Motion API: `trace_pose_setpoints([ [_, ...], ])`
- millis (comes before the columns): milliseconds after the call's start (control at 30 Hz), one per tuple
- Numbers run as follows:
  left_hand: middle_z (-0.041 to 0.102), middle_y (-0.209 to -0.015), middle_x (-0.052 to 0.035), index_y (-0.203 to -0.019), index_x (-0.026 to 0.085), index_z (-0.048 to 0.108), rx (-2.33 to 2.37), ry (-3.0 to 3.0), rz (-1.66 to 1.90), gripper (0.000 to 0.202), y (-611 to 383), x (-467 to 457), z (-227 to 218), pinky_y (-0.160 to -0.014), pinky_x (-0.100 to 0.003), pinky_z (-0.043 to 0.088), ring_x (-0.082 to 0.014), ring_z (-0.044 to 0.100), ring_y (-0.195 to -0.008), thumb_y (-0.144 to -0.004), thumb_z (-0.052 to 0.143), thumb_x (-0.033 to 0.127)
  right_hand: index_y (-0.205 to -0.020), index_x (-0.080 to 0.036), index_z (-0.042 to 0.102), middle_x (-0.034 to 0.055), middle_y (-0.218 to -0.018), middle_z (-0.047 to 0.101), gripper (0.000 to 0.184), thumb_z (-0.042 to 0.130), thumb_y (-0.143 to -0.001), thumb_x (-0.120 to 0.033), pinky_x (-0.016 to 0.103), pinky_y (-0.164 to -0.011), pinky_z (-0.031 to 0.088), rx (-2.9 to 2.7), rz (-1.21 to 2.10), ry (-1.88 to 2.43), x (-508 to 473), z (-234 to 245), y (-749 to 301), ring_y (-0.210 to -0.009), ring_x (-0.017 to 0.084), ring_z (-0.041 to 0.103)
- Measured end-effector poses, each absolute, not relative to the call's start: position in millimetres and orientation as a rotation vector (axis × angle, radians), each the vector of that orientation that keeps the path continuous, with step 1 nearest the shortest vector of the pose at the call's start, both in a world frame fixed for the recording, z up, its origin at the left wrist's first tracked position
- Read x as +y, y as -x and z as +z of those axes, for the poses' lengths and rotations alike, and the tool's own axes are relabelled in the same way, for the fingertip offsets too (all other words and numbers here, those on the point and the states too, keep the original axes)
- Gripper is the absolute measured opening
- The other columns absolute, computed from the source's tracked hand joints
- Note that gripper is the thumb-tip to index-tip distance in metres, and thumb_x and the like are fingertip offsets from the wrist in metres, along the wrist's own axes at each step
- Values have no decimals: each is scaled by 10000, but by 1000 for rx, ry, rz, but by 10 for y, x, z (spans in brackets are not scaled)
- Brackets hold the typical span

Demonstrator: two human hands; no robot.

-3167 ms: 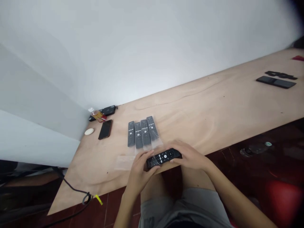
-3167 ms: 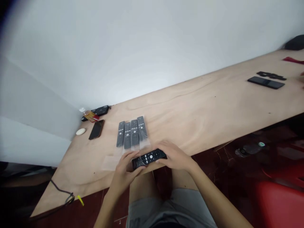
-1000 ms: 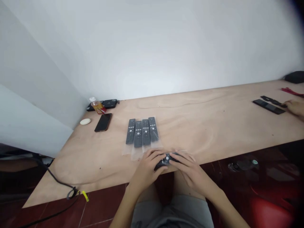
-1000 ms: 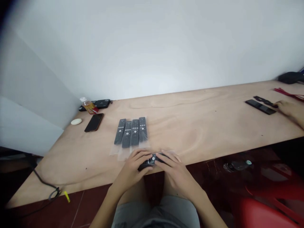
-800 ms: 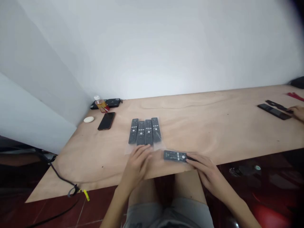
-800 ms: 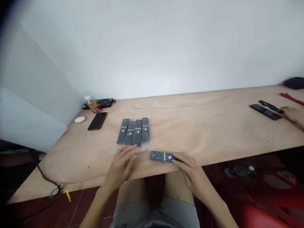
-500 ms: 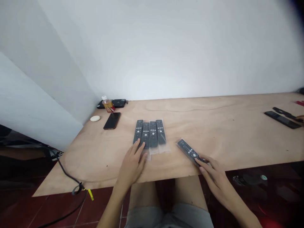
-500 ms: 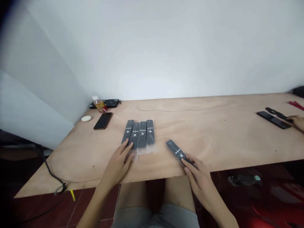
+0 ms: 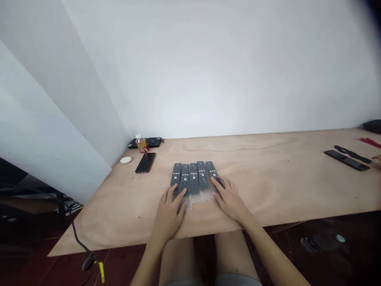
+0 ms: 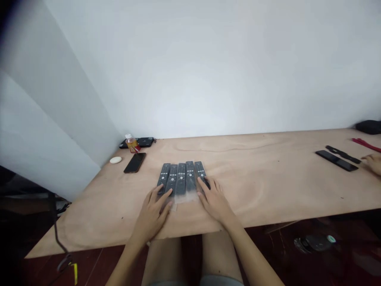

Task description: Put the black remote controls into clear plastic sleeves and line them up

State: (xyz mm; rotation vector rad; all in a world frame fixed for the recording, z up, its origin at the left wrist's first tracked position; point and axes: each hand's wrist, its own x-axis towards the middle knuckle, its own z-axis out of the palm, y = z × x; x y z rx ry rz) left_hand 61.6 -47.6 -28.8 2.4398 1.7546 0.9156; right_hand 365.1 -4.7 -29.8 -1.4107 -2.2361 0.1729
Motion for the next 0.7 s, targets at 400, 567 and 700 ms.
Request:
trace_pose_setpoints([
  [400,567,-1600,-111,-1539,271,626,1612,-2429,906,437,-601,-358,-384,-1246,-568,497,-326,489,-1535,-1115,531,316,-1407,-367,752,53,-1664,515,333,574,-1126,-379,600,-1264,439,-2407,317,1162,-213,-135,-3639,-1530,349,427],
  [567,581,-1578,-104,-1516,271,641,1575,-2427,913,417,-631,-251,-343,-1244,-552,500,-307,516,-1505,-1120,519,311,-1505,-358,686,52,-1689,534,402,582,-1120,-408,609,-1272,432,-2436,301,1177,-169,-152,-3623,-1575,356,424],
  [700,615,-1526,-112,-1488,250,655,1601,-2455,934,401,-662,-239,-312,-1227,-575,503,-320,536,-1457,-1110,530,299,-1538,-341,656,64,-1711,518,433,567,-1124,-432,614,-1266,437,-2416,276,1211,-150,-156,-3598,-1591,362,418],
])
